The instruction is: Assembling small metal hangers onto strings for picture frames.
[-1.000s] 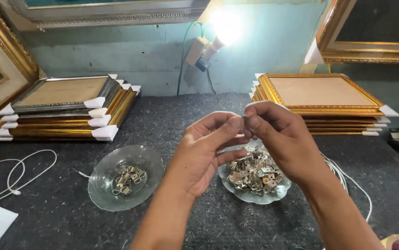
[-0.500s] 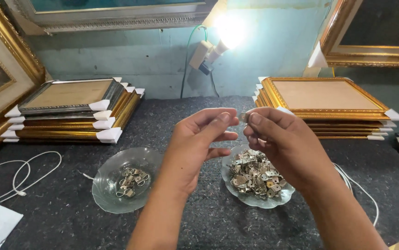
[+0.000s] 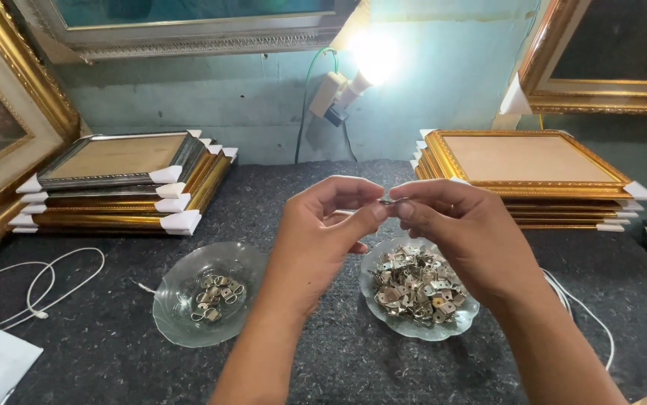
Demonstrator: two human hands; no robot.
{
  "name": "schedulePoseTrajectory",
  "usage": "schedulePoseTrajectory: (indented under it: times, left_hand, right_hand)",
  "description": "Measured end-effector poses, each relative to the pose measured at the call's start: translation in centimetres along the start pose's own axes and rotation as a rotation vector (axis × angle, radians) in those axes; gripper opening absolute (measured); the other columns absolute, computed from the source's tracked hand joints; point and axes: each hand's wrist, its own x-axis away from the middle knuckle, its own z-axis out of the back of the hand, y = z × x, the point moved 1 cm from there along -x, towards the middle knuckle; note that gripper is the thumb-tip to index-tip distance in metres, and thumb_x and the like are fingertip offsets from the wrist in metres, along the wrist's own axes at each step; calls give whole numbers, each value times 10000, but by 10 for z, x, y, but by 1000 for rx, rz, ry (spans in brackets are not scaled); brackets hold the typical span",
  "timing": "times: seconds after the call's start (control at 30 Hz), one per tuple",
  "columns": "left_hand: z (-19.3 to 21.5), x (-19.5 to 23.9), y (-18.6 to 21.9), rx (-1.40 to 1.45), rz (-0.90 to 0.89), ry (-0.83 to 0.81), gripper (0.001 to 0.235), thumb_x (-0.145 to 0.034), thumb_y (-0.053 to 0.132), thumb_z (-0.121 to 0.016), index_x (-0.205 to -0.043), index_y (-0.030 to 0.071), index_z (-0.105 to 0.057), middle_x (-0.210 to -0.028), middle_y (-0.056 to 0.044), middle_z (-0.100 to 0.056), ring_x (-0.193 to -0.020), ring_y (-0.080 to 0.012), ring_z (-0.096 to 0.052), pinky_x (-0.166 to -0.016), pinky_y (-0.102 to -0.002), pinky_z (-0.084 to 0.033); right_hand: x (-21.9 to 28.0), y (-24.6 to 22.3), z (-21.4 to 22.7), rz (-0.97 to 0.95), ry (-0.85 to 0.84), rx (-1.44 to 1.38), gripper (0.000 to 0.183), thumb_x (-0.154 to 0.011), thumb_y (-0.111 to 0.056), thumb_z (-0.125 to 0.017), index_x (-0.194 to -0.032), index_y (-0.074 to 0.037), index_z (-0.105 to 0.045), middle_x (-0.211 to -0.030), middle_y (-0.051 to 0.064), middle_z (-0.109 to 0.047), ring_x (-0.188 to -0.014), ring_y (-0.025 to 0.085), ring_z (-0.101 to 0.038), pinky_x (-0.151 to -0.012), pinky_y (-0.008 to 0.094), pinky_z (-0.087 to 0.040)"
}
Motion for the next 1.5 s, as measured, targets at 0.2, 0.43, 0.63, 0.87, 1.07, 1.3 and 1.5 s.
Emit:
schedulePoseTrajectory:
  times: [0.2, 0.43, 0.63, 0.87, 1.07, 1.3, 1.5]
  left_hand:
    - [5, -2, -1, -31, -28, -45, 202, -654, 123, -700, -852, 115, -661, -836, -30, -682, -702, -107, -630, -551, -252, -498]
    - [8, 0, 2, -74, -114, -77, 127, -697, 92, -689, -818, 127, -676, -782, 6, -684, -697, -96, -627, -558, -257, -475]
    - [12, 17, 22, -309, -208, 38, 28, -707, 135, -685, -693, 159, -680, -743, 54, -690, -710, -95, -629, -689, -236, -496]
    - [92, 27, -1, -803, -284, 257, 71, -698, 127, -640, -726, 183, -674, -745, 64, -671, -621, -67, -614, -596, -221, -455]
    - [165, 31, -42, -994, -311, 472, 21, -670, 145, -584, -683, 154, -596, -693, 64, -625, -578, -100, -581, -599, -264, -437]
    - [183, 19, -46, -1136, -233, 314, 21, -697, 208, -669, -700, 212, -689, -819, 89, -676, -703, -123, -611, -565, -297, -458]
    - [183, 15, -41, -1165, -120, 282, 131, -772, 234, -588, -819, 206, -708, -865, 79, -681, -782, -141, -625, -571, -324, -484]
  right_hand:
    - [3, -7, 0, -18, 27, 45, 211, -674, -55, -668, -878, -18, -710, -823, 80, -704, -764, 134, -575, -729, 256, -429]
    - [6, -6, -1, 16, -22, 11, 185, -685, -69, -667, -861, -33, -712, -801, 79, -705, -769, 142, -600, -748, 275, -454]
    - [18, -28, -3, -77, -51, 52, 379, -665, -94, -660, -1043, -115, -682, -796, 104, -665, -793, 145, -603, -773, 282, -459]
    - [25, -43, -7, -151, 24, 208, 446, -716, -185, -560, -1161, -161, -590, -952, 95, -698, -906, 157, -620, -790, 307, -480]
    - [26, -42, -26, -215, 86, 288, 371, -826, -155, -491, -1191, -140, -554, -996, 121, -638, -878, 229, -558, -828, 333, -424]
    - [-20, 26, -14, 37, 0, 278, 387, -851, -92, -470, -1230, -17, -477, -1028, 235, -566, -881, 348, -527, -749, 439, -424]
    - [-45, 51, -6, -32, -67, 334, 391, -925, -34, -399, -1307, 45, -389, -1089, 304, -519, -950, 441, -499, -803, 500, -409]
